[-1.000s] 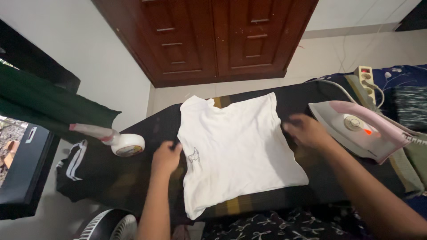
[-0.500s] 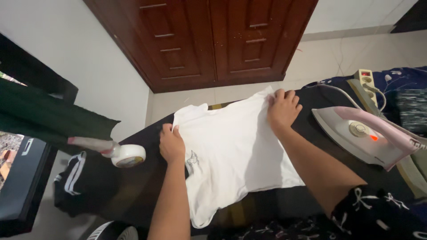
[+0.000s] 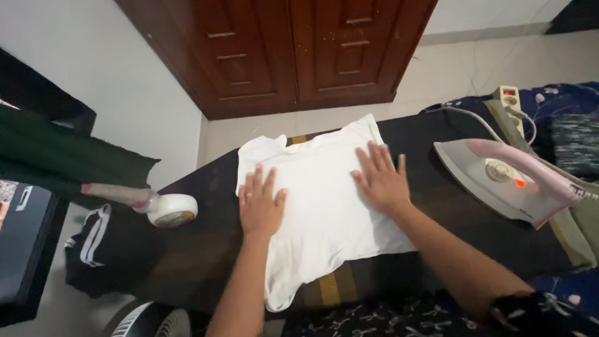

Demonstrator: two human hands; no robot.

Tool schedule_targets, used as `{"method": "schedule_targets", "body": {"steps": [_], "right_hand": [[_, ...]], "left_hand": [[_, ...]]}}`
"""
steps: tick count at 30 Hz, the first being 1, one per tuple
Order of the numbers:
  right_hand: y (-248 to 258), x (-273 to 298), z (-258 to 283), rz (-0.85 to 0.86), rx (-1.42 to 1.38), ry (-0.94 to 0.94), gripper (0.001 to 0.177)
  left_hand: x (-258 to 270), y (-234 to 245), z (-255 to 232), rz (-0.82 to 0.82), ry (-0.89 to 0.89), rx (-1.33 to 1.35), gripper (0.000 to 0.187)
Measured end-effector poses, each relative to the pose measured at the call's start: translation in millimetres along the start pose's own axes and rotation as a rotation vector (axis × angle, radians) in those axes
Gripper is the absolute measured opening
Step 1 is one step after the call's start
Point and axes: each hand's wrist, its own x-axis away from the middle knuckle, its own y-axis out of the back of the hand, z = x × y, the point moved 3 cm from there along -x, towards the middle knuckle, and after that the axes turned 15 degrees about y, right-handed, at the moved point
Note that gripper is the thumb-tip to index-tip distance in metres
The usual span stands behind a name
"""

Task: The person irons several pieces of clothing, including a white t-shirt, a black t-shirt, and a blue t-shirt, on a small ironing board. After ironing, the person folds each item and places it on a bed with other folded clothes.

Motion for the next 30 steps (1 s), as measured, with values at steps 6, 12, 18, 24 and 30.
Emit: {"method": "schedule_targets", "body": {"steps": [6, 12, 18, 24, 30], "right_hand": [[-50, 34, 60, -0.21, 0.021, 0.201, 0.064], [8, 79, 31, 0.325, 0.086, 0.099, 0.071], [89, 100, -102, 0.15, 0.678, -0.164, 0.098], [126, 87, -201, 0.232, 0.056, -0.388, 0.082], [157, 72, -119, 0.335, -0.168, -0.039, 0.068]], "left_hand": [[44, -17, -52, 0.046, -0.097, 0.037, 0.07], [67, 7, -20, 0.207, -0.045, -0.035, 0.067], [77, 35, 59, 0.116, 0.317, 0.083, 0.077], [112, 20, 93, 0.418, 0.692, 0.312, 0.059], [122, -5, 115, 0.405, 0.818, 0.88, 0.056]]}}
